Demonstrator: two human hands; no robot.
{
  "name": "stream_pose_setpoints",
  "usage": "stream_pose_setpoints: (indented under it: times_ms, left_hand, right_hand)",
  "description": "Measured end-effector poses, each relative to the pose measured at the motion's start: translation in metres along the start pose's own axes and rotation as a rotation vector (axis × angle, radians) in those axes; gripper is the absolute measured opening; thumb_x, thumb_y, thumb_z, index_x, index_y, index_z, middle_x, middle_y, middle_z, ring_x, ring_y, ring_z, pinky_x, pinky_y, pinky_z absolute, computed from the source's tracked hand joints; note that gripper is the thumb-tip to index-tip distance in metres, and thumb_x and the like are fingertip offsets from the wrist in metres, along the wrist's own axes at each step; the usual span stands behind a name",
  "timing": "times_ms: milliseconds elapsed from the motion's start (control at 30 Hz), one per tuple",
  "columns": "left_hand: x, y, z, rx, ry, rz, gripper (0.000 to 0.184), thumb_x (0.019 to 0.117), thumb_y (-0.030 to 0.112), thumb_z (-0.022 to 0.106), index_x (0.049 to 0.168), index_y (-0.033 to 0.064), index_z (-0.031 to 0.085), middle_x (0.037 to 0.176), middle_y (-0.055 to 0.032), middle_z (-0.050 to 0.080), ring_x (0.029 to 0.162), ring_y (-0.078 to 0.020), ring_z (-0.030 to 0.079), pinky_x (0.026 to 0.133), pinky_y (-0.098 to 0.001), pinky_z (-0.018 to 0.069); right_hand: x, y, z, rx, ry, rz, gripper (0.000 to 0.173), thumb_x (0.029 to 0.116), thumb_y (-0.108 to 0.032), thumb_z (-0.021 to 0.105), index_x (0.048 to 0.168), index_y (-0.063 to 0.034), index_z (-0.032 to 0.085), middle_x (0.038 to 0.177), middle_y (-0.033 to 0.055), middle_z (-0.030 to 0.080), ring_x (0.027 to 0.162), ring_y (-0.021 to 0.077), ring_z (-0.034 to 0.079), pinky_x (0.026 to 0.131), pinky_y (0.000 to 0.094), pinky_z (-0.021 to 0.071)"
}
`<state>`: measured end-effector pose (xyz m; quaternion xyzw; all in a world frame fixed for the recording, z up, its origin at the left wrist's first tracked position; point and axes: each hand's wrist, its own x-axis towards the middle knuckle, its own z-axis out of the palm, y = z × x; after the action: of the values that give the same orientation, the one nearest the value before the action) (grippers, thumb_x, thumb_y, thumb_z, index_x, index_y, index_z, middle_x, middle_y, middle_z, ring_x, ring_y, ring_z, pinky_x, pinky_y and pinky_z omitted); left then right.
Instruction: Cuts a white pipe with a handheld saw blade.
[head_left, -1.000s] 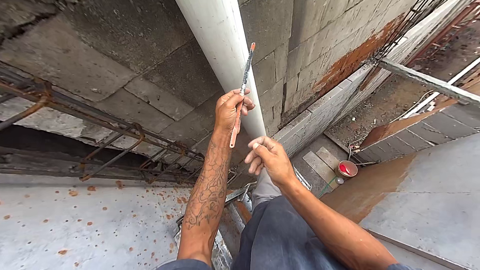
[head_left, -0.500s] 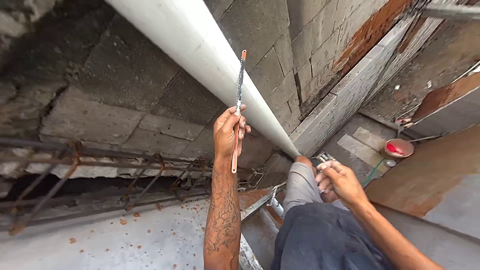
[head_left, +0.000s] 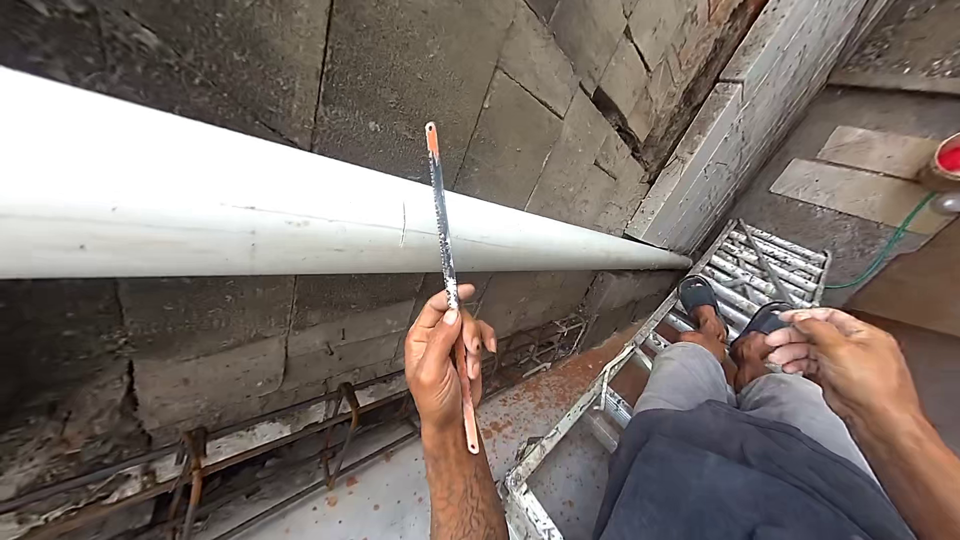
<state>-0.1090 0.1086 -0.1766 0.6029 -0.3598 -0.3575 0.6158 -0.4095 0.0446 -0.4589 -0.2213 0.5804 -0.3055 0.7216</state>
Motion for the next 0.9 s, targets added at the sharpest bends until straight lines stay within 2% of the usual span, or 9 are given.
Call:
stream_pose_setpoints:
  times_ms: [200,333,467,600,667,767,900]
  left_hand:
    - [0.011,-0.009,0.01,-0.06,0.001,-0.015,0.029,0.1047,0.012,0.042,0.117,-0.0004,0.066,0.059,-0.0027,0.06,0.049,-0.0087,0.058,0.057,-0.0251,0.0556]
    - [0.015,-0.01,0.017,-0.087,0.056,0.001,0.028,0.1034,0.011,0.042,0.113,0.0019,0.067,0.064,-0.0057,0.067,0.059,-0.0127,0.067,0.069,-0.0305,0.0607]
    - [0.023,-0.006,0.016,-0.078,0.07,0.009,0.029,0.1031,0.011,0.041,0.11,0.0022,0.069,0.071,-0.0087,0.071,0.068,-0.0159,0.073,0.077,-0.0337,0.0623]
    - [0.03,-0.004,0.013,-0.067,0.063,0.035,0.028,0.1024,0.011,0.043,0.11,0.0035,0.069,0.074,-0.0097,0.073,0.073,-0.0181,0.074,0.082,-0.0371,0.062]
    - [0.035,-0.004,0.011,-0.077,0.053,0.059,0.027,0.1023,0.011,0.043,0.109,0.0039,0.068,0.075,-0.0097,0.073,0.073,-0.0182,0.075,0.082,-0.0367,0.0621]
    - [0.043,-0.007,0.011,-0.112,0.056,0.092,0.028,0.102,0.008,0.041,0.108,0.0026,0.067,0.074,-0.0097,0.074,0.072,-0.0173,0.075,0.079,-0.0345,0.0626]
    - [0.049,-0.007,0.006,-0.144,0.054,0.121,0.028,0.1012,0.005,0.039,0.108,0.0,0.066,0.073,-0.0103,0.074,0.069,-0.0155,0.074,0.072,-0.0294,0.0625]
  right_hand:
    - [0.005,-0.008,0.013,0.002,-0.019,0.003,0.019,0.1079,-0.013,0.044,0.106,-0.0024,0.06,0.065,0.0001,0.07,0.045,0.0085,0.063,0.043,0.022,0.0532]
    - [-0.01,-0.022,0.026,-0.04,-0.075,-0.061,0.019,0.1055,-0.013,0.043,0.107,-0.0024,0.059,0.066,-0.0008,0.07,0.046,0.0078,0.063,0.044,0.0219,0.0536]
    - [-0.047,-0.048,0.063,-0.165,-0.27,-0.235,0.026,0.1027,-0.019,0.046,0.112,-0.0022,0.062,0.074,-0.0009,0.071,0.052,0.0076,0.064,0.048,0.0247,0.055]
    - [-0.092,-0.079,0.119,-0.187,-0.545,-0.467,0.027,0.1053,-0.023,0.046,0.111,-0.0049,0.066,0.079,-0.0034,0.072,0.062,0.0064,0.068,0.055,0.0258,0.0589]
    - [-0.113,-0.094,0.147,-0.176,-0.671,-0.552,0.03,0.1073,-0.025,0.043,0.11,-0.0052,0.066,0.081,-0.0033,0.072,0.066,0.0057,0.069,0.058,0.0255,0.0594]
    - [-0.135,-0.112,0.185,-0.152,-0.804,-0.571,0.036,0.1086,-0.029,0.04,0.112,-0.0039,0.066,0.083,-0.0017,0.073,0.069,0.0061,0.07,0.06,0.0259,0.06]
    - [-0.158,-0.116,0.226,-0.118,-0.826,-0.541,0.03,0.1074,-0.028,0.044,0.113,-0.0054,0.063,0.08,-0.003,0.069,0.065,0.0038,0.067,0.057,0.0219,0.057]
